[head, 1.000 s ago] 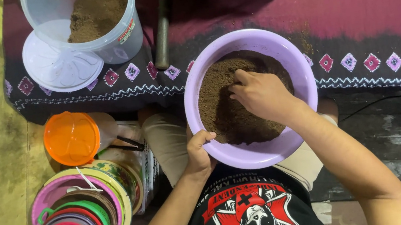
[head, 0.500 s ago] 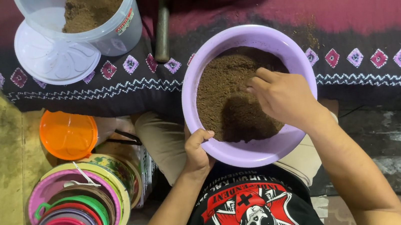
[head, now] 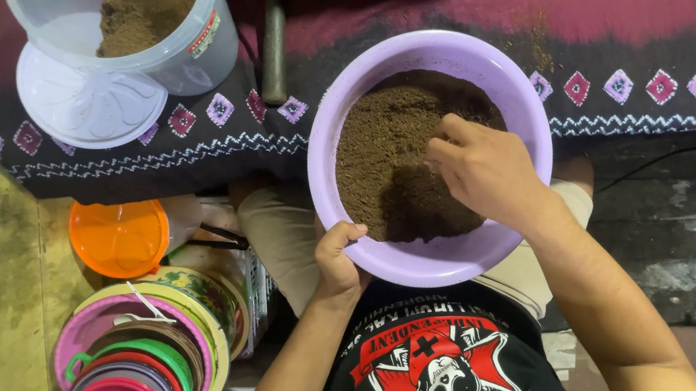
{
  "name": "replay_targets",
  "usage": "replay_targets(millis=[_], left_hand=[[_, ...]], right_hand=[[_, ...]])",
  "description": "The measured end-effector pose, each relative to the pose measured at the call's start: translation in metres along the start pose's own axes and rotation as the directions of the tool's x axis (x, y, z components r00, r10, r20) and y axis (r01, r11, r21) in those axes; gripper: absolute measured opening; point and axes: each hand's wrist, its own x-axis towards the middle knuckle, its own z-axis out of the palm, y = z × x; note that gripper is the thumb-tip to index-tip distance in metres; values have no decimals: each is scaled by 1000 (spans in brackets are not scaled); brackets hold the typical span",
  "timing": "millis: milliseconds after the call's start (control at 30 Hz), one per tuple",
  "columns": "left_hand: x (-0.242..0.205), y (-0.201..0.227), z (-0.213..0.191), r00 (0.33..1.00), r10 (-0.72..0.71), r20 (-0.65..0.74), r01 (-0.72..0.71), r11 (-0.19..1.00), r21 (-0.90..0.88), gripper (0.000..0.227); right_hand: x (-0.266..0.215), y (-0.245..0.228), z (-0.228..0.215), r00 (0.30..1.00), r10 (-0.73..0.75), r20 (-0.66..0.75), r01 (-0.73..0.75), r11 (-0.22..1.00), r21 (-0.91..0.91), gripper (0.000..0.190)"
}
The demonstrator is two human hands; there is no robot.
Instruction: Mixing and sifting granular material in a bowl by hand to break up clumps
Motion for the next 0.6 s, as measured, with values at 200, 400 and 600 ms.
replay_targets(millis=[200, 400, 600], left_hand=[[10, -7, -9, 1000, 3, -19, -3, 1000, -14, 87], [35, 4, -28, 993, -65, 96, 71, 996, -62, 65], [41, 1, -14, 999, 13, -52, -26, 965, -261, 78]], right_hand=[[-7, 12, -15, 998, 45, -51, -42, 997, 63, 5], [-38, 17, -16, 911, 274, -309, -210, 952, 225, 38], [-73, -5, 31, 638, 770, -2, -142, 120, 982, 90]])
